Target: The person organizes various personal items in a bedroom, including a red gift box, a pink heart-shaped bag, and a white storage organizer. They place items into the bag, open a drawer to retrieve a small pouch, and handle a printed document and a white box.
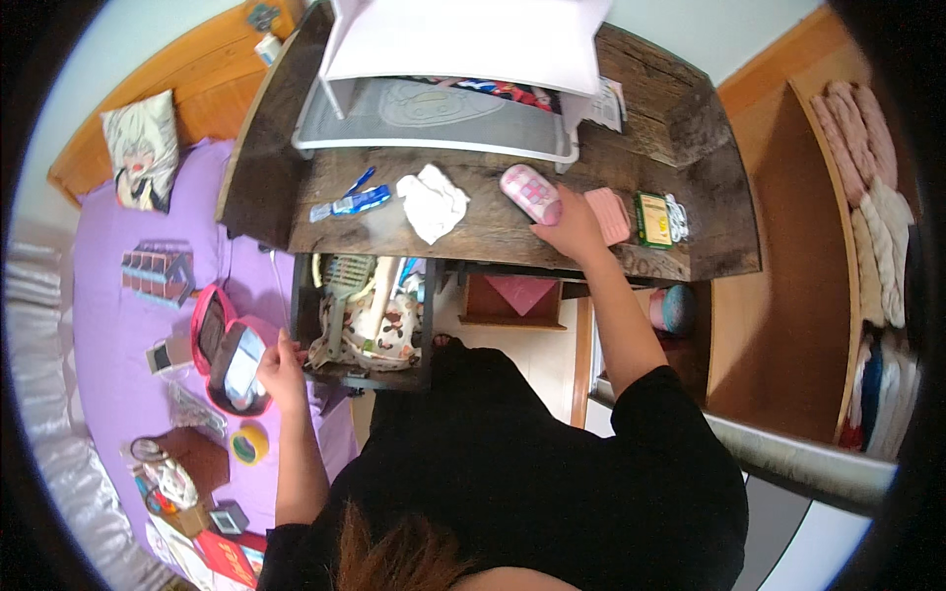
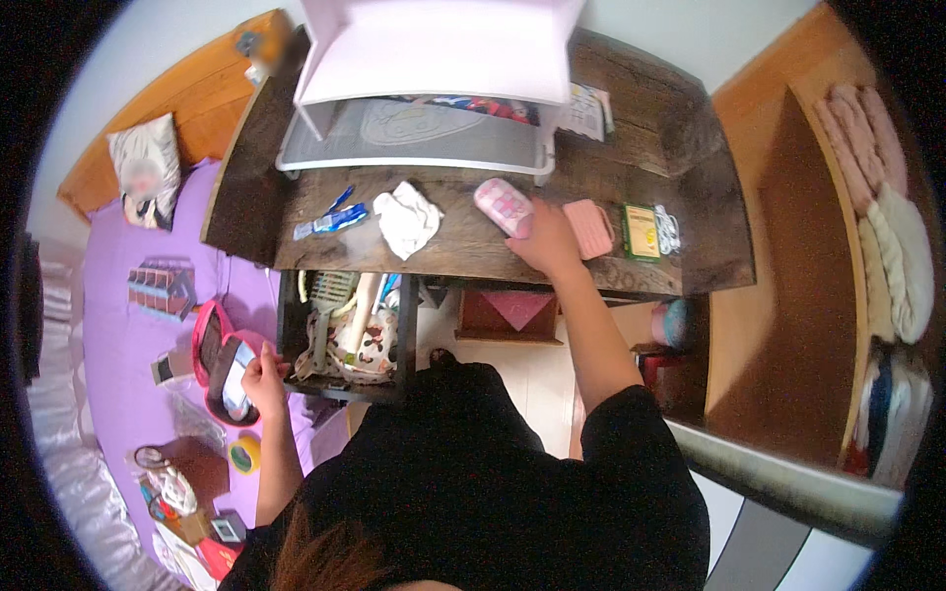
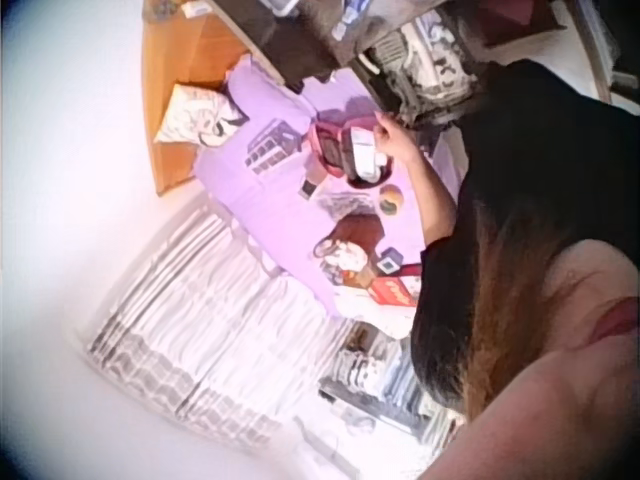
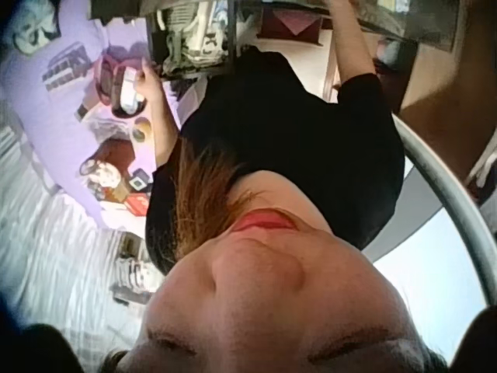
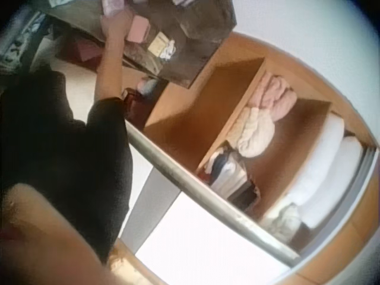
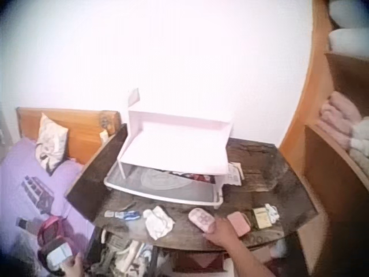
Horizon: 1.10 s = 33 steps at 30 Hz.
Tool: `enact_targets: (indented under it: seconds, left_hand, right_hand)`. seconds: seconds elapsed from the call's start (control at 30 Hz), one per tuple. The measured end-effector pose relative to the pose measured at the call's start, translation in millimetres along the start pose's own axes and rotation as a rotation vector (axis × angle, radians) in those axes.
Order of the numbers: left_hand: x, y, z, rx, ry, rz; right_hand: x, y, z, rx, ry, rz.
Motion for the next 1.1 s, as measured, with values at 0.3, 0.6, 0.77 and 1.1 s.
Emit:
enact_targets:
  seconds: [0.3, 0.6, 0.77, 1.1]
  left_hand:
    - [13, -36, 12, 0.095, 0.072, -0.003]
    - [-78, -88, 79, 0.704, -0.485, -0.465]
    - [-66, -75, 61, 0.674, -0.53, -0.471]
    - [79, 48, -153, -0.298, -0.739, -0.387]
  right_hand:
    - [18, -32, 15, 0.1, 0.619, 0.262]
    - [147, -101, 28, 0.346, 0.6, -0.39]
    - [156, -112, 37, 0.611, 0.841, -0.335]
    - [142, -125, 48, 0.803, 0.978, 0.204]
Point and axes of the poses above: each hand's wrist, its own y-axis towards the middle knuckle, its own z-axis out of the palm, x = y × z, the point moved 2 cm from there along y, towards the middle knuckle, and after that the axes turned 1 degree about -y, right-handed, at the moved point
